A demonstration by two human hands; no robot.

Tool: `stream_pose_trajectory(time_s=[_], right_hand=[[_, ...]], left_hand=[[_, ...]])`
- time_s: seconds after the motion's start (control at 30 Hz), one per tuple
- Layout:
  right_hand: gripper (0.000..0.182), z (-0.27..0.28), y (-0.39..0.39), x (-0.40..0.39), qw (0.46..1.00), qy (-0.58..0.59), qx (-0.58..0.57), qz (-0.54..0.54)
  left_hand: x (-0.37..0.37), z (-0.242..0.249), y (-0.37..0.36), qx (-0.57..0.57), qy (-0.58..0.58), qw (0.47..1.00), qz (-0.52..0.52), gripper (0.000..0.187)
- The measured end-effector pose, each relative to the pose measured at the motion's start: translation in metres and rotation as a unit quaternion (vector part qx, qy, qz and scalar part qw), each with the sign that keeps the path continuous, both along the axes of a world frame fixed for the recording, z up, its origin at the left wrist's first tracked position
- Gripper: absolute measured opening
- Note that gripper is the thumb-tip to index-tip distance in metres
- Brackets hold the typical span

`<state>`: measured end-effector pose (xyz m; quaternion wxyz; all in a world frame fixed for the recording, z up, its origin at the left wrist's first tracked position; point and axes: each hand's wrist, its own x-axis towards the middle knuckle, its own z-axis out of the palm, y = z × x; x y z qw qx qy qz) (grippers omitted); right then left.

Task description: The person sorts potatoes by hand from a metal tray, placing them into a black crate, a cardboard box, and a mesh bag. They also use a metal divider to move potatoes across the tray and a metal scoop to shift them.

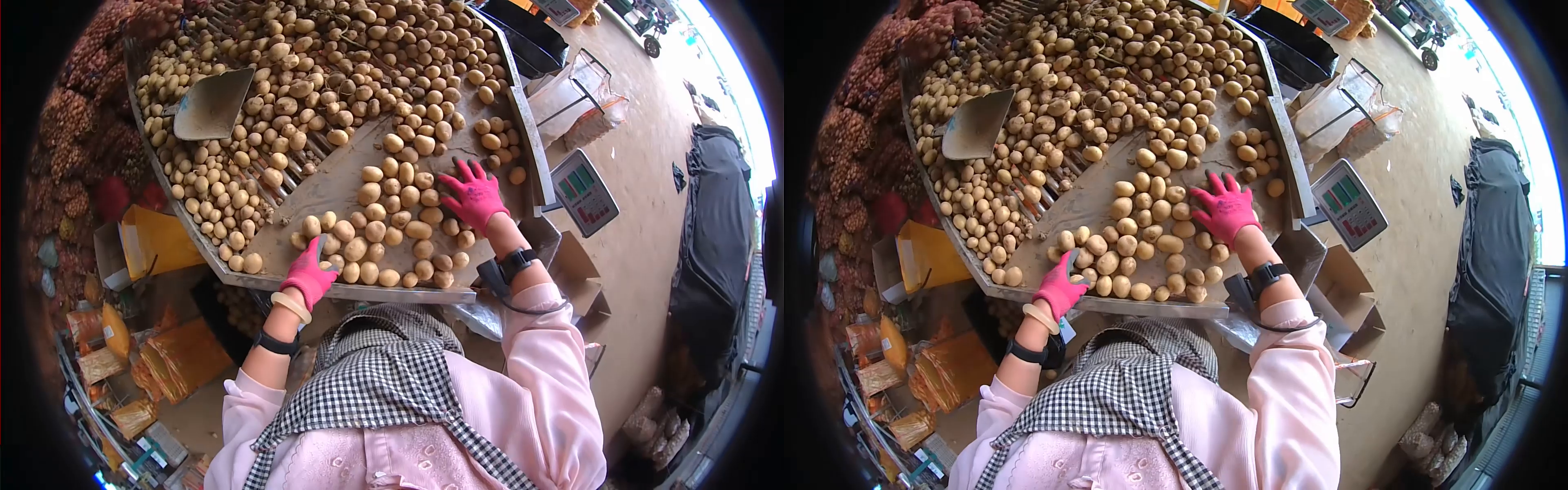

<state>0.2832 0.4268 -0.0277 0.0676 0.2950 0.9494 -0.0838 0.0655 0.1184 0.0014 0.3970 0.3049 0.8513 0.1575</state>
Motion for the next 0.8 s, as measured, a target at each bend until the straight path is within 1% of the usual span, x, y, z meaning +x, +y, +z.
stream_pose_trajectory(time_s=[0.03,0.07,0.1,0.13,0.23,0.27,0.3,0.33,0.37,0.4,0.43,0.47,0.53,0.57,0.6,0.63,0.67,0.7,0.73,0.77,0.8], right_hand=[[0.059,0.008,-0.007,0.016,1.000,-0.023,0.002,0.008],[0.059,0.015,-0.013,0.031,0.999,-0.045,0.005,0.016],[0.058,0.012,-0.019,0.048,0.998,-0.051,0.012,0.020],[0.058,0.007,-0.024,0.067,0.998,-0.046,0.022,0.023],[0.056,0.008,-0.042,0.111,0.999,-0.028,0.019,-0.003],[0.056,0.010,-0.046,0.124,0.999,-0.017,0.010,-0.039],[0.056,0.010,-0.048,0.133,0.997,-0.005,0.000,-0.074],[0.056,0.008,-0.047,0.142,0.997,-0.004,-0.002,-0.072],[0.056,0.004,-0.044,0.148,0.995,0.056,0.004,-0.087],[0.056,0.004,-0.042,0.146,0.988,0.117,0.008,-0.100],[0.054,0.002,-0.040,0.142,0.980,0.172,0.017,-0.099],[0.054,0.004,-0.039,0.130,0.980,0.176,0.014,-0.091],[0.049,0.008,-0.038,0.090,0.961,0.265,-0.051,-0.064],[0.045,0.018,-0.041,0.063,0.949,0.308,-0.065,-0.012],[0.044,0.025,-0.045,0.034,0.939,0.321,-0.120,0.021],[0.042,0.021,-0.047,0.005,0.924,0.340,-0.153,0.082],[0.043,0.022,-0.054,-0.025,0.915,0.344,-0.178,0.117],[0.046,0.019,-0.058,-0.054,0.919,0.333,-0.153,0.145],[0.046,0.014,-0.061,-0.083,0.939,0.284,-0.119,0.151],[0.048,0.012,-0.066,-0.105,0.968,0.189,-0.074,0.145],[0.051,0.010,-0.069,-0.123,0.986,0.092,-0.024,0.137]], left_hand=[[0.004,-0.001,0.003,-0.001,-0.002,1.000,-0.002,0.076],[0.007,-0.002,0.006,-0.010,-0.011,1.000,-0.016,0.080],[0.010,-0.002,0.012,-0.017,-0.019,0.999,-0.029,0.084],[0.016,-0.003,0.017,-0.013,-0.020,0.999,-0.032,0.084],[0.036,-0.015,0.025,0.040,-0.062,0.997,-0.011,0.095],[0.043,-0.023,0.026,0.040,-0.061,0.997,-0.012,0.095],[0.051,-0.030,0.027,0.072,-0.048,0.996,-0.018,0.096],[0.057,-0.037,0.027,0.103,-0.034,0.994,-0.022,0.097],[0.064,-0.033,0.036,0.049,-0.052,0.997,-0.018,0.100],[0.075,-0.032,0.042,0.035,-0.025,0.999,-0.032,0.104],[0.085,-0.030,0.048,0.015,-0.029,0.999,-0.034,0.104],[0.095,-0.023,0.057,-0.005,-0.033,0.999,-0.036,0.104],[0.113,-0.026,0.066,0.024,-0.049,0.998,-0.024,0.104],[0.118,-0.034,0.070,0.048,-0.049,0.997,-0.019,0.103],[0.121,-0.036,0.072,0.068,-0.053,0.996,-0.021,0.103],[0.125,-0.046,0.074,0.075,-0.038,0.996,-0.041,0.102],[0.128,-0.054,0.075,0.081,-0.023,0.995,-0.060,0.100],[0.128,-0.045,0.072,0.102,-0.004,0.989,-0.110,0.096],[0.129,-0.036,0.072,0.099,0.000,0.988,-0.116,0.088],[0.127,-0.040,0.069,0.129,-0.017,0.987,-0.097,0.082],[0.123,-0.041,0.066,0.160,-0.033,0.983,-0.079,0.077]])
